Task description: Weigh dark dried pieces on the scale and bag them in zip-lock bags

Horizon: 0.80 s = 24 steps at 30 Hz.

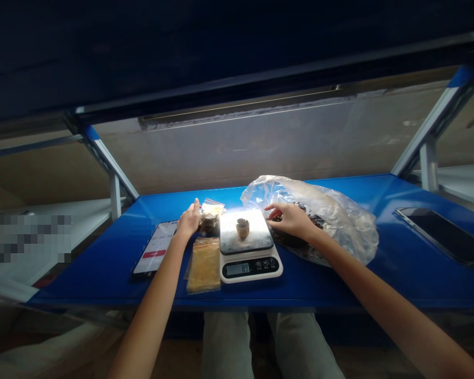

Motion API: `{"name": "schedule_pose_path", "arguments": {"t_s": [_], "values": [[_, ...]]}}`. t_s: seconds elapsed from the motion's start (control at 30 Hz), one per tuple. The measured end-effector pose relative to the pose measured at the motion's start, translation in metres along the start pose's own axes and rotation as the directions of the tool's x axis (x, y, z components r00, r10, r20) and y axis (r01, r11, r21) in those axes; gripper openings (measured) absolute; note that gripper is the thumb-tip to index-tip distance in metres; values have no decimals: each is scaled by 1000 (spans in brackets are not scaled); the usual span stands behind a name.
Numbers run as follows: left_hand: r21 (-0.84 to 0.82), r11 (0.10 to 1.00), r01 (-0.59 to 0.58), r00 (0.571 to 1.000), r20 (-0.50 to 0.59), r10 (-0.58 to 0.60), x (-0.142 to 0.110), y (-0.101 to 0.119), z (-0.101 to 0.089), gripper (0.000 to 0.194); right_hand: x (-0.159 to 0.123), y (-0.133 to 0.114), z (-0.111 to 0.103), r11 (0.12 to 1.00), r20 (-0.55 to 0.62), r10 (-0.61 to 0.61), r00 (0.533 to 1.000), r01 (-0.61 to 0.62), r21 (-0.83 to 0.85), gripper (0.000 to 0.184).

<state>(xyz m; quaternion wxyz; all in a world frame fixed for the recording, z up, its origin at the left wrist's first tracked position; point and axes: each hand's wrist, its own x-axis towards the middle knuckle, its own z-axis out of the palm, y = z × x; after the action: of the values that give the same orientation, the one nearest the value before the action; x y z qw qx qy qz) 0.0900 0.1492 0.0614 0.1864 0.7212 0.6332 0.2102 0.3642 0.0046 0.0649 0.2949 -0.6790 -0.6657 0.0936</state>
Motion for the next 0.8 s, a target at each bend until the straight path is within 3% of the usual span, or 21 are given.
{"name": "schedule_pose_path", "arguments": {"t_s": [0.23, 0.4, 0.8], "values": [[6, 1000, -9, 1000, -8, 9, 2, -2, 1, 78, -3, -5, -14, 986, -31, 83, 996, -86, -142, 37], [4, 1000, 8, 1000, -11, -8, 1, -1, 1, 78, -5, -8, -16, 957, 32, 104, 994, -91, -277, 34], [-4, 1000, 14, 1000, -18, -14, 1, -2, 1, 77, -1, 1, -7, 981, 63, 92, 994, -80, -176, 28]]}}
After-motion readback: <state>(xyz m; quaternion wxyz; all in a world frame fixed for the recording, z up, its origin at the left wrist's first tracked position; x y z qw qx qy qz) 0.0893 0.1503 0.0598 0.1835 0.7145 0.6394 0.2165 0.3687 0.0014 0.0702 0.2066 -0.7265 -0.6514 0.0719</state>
